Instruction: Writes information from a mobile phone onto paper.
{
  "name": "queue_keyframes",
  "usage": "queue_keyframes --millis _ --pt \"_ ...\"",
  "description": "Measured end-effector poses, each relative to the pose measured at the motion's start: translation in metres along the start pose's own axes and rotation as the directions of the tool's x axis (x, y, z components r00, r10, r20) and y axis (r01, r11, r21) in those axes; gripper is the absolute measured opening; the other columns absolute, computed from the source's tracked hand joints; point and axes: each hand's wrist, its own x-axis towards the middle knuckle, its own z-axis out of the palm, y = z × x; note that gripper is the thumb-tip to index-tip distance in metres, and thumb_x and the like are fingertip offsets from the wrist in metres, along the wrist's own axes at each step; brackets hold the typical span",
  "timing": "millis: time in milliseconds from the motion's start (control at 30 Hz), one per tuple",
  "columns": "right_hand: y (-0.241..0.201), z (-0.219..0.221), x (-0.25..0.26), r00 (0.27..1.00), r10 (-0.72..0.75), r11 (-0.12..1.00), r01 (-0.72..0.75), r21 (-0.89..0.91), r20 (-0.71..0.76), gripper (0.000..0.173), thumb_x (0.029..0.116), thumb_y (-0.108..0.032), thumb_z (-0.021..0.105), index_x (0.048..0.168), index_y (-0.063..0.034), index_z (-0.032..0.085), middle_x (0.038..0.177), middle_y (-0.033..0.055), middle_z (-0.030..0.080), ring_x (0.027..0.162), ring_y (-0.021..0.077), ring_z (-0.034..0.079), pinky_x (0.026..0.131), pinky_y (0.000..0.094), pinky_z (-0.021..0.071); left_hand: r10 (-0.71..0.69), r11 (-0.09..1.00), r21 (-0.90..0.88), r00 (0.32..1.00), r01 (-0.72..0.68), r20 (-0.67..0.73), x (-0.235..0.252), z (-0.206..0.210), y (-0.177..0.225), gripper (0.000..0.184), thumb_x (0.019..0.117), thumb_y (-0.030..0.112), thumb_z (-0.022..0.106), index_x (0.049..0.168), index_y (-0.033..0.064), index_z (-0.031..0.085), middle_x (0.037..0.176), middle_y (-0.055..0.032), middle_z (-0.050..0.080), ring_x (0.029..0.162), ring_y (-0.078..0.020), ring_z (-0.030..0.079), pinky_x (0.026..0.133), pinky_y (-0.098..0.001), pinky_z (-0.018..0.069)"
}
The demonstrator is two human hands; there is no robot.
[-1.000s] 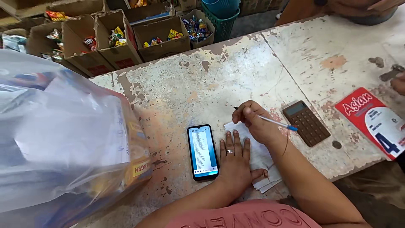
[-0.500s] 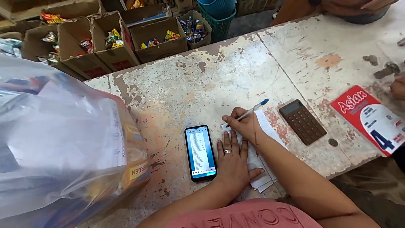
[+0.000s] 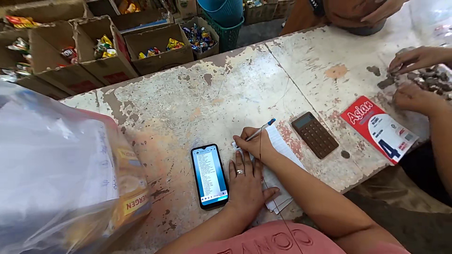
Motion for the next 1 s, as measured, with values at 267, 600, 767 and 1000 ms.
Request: queue_keyframes --millis 267,600,767,1000 --pt "0.002 0.004 0.001 1.000 -0.004 1.000 0.004 -0.029 -0.002 0.036 0.0907 -0.012 0.070 0.061 -0.0118 0.049 0.051 -0.0072 0.045 0.046 -0.0018 0.039 0.045 0.0184 0.0303 0.003 0.999 0.054 0.999 0.000 -0.046 0.000 0.004 0.001 0.101 0.0903 0.081 0.034 0.147 -0.0006 0.051 0.158 -0.0313 0.037 0.148 -0.0507 0.031 0.116 -0.0644 0.0301" --pt "-0.001 0.000 0.002 0.999 0.014 0.998 -0.012 -0.059 0.039 0.033 0.0886 -0.010 0.068 0.061 -0.0114 0.050 0.052 -0.0068 0.045 0.047 -0.0010 0.040 0.047 0.0199 0.0309 0.008 0.998 0.062 0.995 -0.003 -0.095 0.000 0.009 0.000 0.101 0.0888 0.082 0.035 0.146 0.0013 0.053 0.156 -0.0333 0.038 0.147 -0.0502 0.034 0.115 -0.0622 0.0329" --pt "0.001 -0.008 0.003 1.000 0.014 0.999 -0.014 -0.030 -0.011 0.034 0.0888 -0.010 0.070 0.061 -0.0120 0.050 0.053 -0.0081 0.047 0.047 -0.0033 0.041 0.047 0.0171 0.0328 0.013 0.998 0.055 0.992 -0.006 -0.127 0.001 0.011 0.000 0.102 0.0883 0.082 0.037 0.151 0.0020 0.047 0.157 -0.0342 0.036 0.146 -0.0515 0.035 0.114 -0.0617 0.0341" --pt "0.003 -0.008 0.004 0.998 -0.009 0.998 0.014 -0.068 0.070 0.034 0.0904 -0.011 0.069 0.062 -0.0092 0.051 0.053 -0.0042 0.049 0.048 0.0000 0.045 0.047 0.0206 0.0353 0.016 0.999 0.037 0.988 -0.011 -0.155 0.000 0.012 -0.001 0.101 0.0880 0.082 0.039 0.149 0.0019 0.050 0.155 -0.0338 0.039 0.146 -0.0510 0.036 0.114 -0.0625 0.0346"
